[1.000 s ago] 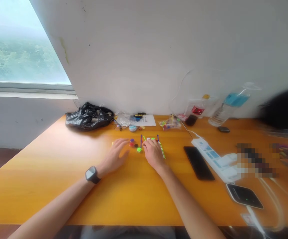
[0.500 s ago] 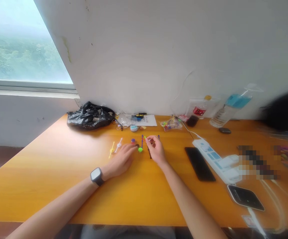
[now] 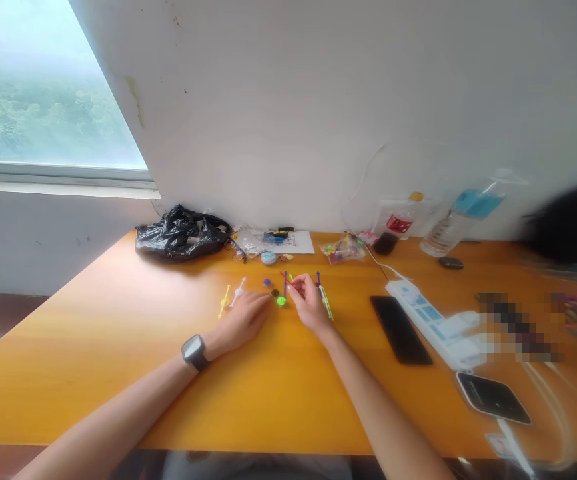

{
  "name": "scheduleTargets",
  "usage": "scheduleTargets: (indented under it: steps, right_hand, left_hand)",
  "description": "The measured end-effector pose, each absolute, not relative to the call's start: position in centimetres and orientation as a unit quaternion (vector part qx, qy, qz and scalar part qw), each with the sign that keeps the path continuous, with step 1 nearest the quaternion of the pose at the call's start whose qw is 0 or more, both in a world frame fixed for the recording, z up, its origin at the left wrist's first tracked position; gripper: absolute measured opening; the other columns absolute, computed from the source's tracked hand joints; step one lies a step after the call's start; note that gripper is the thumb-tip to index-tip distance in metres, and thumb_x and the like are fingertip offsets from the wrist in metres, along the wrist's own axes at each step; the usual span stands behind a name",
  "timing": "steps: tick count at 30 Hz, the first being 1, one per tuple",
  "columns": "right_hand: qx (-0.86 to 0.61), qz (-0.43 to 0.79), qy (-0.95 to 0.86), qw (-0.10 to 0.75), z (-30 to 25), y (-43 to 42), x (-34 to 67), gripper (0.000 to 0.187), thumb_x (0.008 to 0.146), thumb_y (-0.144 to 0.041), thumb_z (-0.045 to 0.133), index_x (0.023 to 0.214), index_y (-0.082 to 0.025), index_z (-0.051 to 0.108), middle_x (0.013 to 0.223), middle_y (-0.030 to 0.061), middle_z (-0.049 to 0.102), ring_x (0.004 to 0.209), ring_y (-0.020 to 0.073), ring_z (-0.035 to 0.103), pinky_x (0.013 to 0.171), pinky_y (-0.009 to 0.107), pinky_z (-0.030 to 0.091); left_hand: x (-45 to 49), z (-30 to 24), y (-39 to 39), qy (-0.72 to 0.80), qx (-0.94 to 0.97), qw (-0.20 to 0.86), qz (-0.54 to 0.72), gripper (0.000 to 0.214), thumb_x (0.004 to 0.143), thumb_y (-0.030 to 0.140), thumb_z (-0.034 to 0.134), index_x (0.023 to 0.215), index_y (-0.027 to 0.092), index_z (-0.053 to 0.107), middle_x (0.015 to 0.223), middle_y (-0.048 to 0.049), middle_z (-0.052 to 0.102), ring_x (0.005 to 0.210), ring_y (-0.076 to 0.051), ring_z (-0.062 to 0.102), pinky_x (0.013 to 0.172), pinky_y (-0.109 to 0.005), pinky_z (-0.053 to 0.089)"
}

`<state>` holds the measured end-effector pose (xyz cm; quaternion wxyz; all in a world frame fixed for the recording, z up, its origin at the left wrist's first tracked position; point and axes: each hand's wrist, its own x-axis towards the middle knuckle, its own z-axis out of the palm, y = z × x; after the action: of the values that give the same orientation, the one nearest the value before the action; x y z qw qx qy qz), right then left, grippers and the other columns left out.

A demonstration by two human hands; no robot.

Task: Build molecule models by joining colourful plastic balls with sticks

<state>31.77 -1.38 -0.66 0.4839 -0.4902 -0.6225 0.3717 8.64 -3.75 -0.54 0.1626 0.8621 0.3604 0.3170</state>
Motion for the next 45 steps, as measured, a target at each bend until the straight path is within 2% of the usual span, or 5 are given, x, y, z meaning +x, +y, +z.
scheduleTargets:
  steps: [5, 11, 18, 31, 45]
  right_hand:
    - [-0.472, 0.389, -0.608, 0.505, 0.2, -1.8, 31.3, 0.032, 0.094, -0.054, 0.067, 0.098, -0.023, 0.059, 0.092, 0.0029, 0.065, 0.084, 0.0193, 0.062, 0.075, 0.031, 0.049]
    - [-0.434, 0.414, -0.646, 0.473, 1.0, -2.4, 31.1, 0.028, 0.097, -0.051, 0.065, 0.097, -0.023, 0.069, 0.097, 0.0045, 0.067, 0.094, 0.0218, 0.065, 0.085, 0.035, 0.053]
    - [-0.394, 0.471, -0.652, 0.445, 1.1, -3.6, 30.3, 0.024, 0.097, -0.041, 0.069, 0.115, -0.025, 0.066, 0.104, 0.0037, 0.068, 0.097, 0.0197, 0.066, 0.091, 0.035, 0.053]
    - [-0.392, 0.453, -0.685, 0.414, 0.3, -4.0, 29.4, 0.017, 0.098, -0.037, 0.065, 0.109, -0.024, 0.063, 0.096, 0.0018, 0.067, 0.088, 0.0189, 0.064, 0.083, 0.034, 0.051]
    - [-0.417, 0.423, -0.699, 0.399, 0.6, -3.7, 29.9, 0.02, 0.097, -0.041, 0.066, 0.093, -0.021, 0.065, 0.093, 0.0023, 0.068, 0.086, 0.0188, 0.064, 0.081, 0.031, 0.05]
  left_hand:
    - [8.7, 0.0, -3.7, 0.363, 0.848, 0.199, 0.331, 0.017, 0.099, 0.015, 0.056, 0.105, 0.021, 0.072, 0.102, -0.0073, 0.071, 0.097, -0.023, 0.066, 0.099, -0.044, 0.054]
    - [9.0, 0.2, -3.9, 0.372, 0.779, 0.27, 0.427, 0.01, 0.092, 0.015, 0.068, 0.1, 0.018, 0.074, 0.107, -0.0092, 0.072, 0.092, -0.019, 0.072, 0.099, -0.043, 0.058]
    - [8.9, -0.7, -3.1, 0.376, 0.697, 0.418, 0.445, 0.025, 0.091, 0.036, 0.076, 0.105, 0.016, 0.076, 0.103, -0.0099, 0.079, 0.09, -0.022, 0.076, 0.085, -0.036, 0.065]
    - [9.1, 1.7, -4.1, 0.342, 0.69, 0.484, 0.415, 0.033, 0.094, 0.043, 0.072, 0.11, 0.015, 0.078, 0.112, -0.0133, 0.08, 0.102, -0.028, 0.076, 0.094, -0.043, 0.062]
    - [9.1, 2.8, -4.3, 0.362, 0.717, 0.46, 0.378, 0.035, 0.099, 0.047, 0.066, 0.112, 0.018, 0.081, 0.114, -0.0121, 0.08, 0.103, -0.028, 0.075, 0.094, -0.042, 0.061]
